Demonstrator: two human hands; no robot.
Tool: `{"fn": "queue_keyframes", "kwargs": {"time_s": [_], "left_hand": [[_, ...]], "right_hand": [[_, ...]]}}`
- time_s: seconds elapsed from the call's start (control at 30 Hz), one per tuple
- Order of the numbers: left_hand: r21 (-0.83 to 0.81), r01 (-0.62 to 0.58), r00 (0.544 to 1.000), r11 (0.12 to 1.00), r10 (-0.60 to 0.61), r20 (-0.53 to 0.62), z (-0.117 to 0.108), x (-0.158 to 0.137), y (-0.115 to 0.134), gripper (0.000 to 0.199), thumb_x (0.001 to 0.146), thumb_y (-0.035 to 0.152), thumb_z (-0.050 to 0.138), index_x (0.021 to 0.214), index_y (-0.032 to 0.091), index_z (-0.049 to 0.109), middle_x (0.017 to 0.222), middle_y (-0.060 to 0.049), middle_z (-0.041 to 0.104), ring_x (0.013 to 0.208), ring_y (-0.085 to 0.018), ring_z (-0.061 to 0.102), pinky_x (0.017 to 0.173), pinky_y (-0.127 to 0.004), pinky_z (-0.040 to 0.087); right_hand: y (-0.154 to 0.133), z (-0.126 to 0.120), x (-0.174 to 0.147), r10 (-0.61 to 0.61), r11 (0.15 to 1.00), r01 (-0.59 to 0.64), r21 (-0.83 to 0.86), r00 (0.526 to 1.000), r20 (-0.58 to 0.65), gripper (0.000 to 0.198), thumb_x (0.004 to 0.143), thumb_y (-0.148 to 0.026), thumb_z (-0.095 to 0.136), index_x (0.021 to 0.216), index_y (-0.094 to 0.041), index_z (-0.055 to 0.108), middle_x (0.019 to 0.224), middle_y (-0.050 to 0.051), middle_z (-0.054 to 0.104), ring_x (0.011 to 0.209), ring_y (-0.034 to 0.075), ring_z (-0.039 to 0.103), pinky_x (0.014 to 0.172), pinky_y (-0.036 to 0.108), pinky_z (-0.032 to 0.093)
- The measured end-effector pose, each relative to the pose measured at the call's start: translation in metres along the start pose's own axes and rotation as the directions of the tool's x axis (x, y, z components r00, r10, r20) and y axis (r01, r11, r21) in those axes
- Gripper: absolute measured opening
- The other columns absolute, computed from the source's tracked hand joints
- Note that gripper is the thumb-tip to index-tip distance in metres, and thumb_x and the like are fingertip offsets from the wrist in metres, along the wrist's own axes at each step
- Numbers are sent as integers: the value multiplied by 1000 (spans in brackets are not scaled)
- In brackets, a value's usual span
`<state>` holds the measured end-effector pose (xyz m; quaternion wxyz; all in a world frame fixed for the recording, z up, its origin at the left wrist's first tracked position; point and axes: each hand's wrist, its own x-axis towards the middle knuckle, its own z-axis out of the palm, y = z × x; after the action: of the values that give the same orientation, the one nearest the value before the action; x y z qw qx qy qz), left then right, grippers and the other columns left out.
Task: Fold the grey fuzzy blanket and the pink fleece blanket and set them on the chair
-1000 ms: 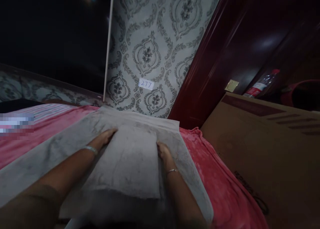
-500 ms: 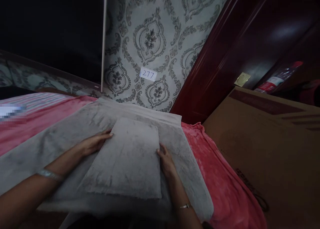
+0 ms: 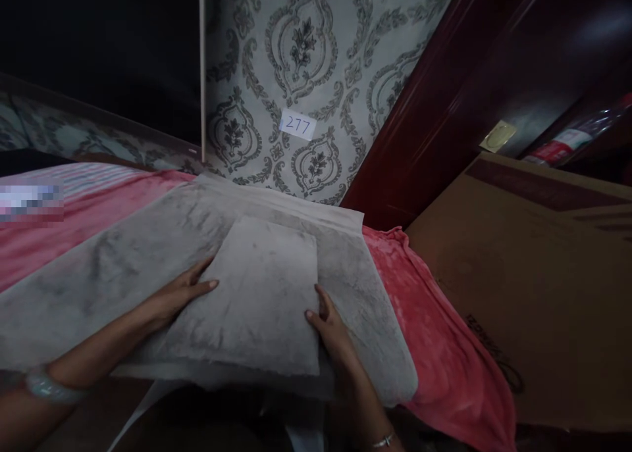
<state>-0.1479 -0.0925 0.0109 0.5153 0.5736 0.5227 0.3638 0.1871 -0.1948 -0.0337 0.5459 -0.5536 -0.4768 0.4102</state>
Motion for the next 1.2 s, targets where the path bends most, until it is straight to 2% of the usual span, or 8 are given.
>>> {"fn": "queue_keyframes", "kwargs": {"time_s": [0.13,0.2,0.27,0.37,0.5,0.67,0.83,1.2], "left_hand": [[173,3,1000,985,-4,2,-9,-9,-7,91,73,65,62,148,16,45,144,-17,57,131,-33,56,106,-44,51],[393,-99,985,914,147,-93,-10,-14,-2,88,78,62,55,150,15,41,139,-17,60,124,-33,61,102,-46,53],[622,-240,926,746,367,-82,-5,-18,5,76,85,57,48,148,15,43,144,-17,55,125,-33,59,105,-47,51],[768,-451,830,456,530,173,16,-23,15,60,94,50,40,143,17,51,154,-15,45,139,-31,46,114,-47,42],[784,-568,766,252,512,390,49,-24,11,65,95,54,43,151,19,42,161,-15,34,149,-33,30,121,-58,27],[797,-565,771,214,479,418,64,-20,-13,68,95,60,42,153,26,39,162,-14,30,151,-36,26,120,-63,20],[786,-569,772,240,484,411,62,-19,-20,67,94,59,43,155,31,36,163,-12,29,151,-36,25,121,-63,17],[795,-571,757,205,505,414,62,-21,-20,66,95,58,42,155,29,36,162,-12,30,150,-36,28,119,-64,21]], "right_hand": [[2,-18,-6,-56,968,50,-245,998,-20,61,81,-46,62,136,-18,58,109,11,73,101,29,69,94,48,54],[-3,-22,-1,-200,896,144,-420,976,-91,53,83,-43,58,129,-17,64,112,13,72,105,30,67,98,49,52],[-12,-17,10,-332,814,241,-528,939,-84,49,87,-41,53,129,-18,64,127,14,67,118,29,62,104,48,48],[-27,7,39,-417,718,375,-586,906,69,53,93,-35,45,142,-18,54,142,13,58,130,25,54,110,45,44],[-54,53,91,-351,555,476,-682,878,327,61,95,-28,43,154,-15,37,156,13,43,146,25,34,119,45,30],[-74,94,138,-151,369,424,-827,905,397,58,102,-36,39,158,-27,28,166,5,22,154,28,13,120,57,19],[-57,111,150,-2,293,490,-821,859,512,58,104,-48,32,159,-32,23,167,0,17,154,22,8,122,54,11],[-47,73,193,82,295,249,-923,955,284,57,105,-49,31,159,-31,25,167,1,19,153,24,12,122,50,7]]}}
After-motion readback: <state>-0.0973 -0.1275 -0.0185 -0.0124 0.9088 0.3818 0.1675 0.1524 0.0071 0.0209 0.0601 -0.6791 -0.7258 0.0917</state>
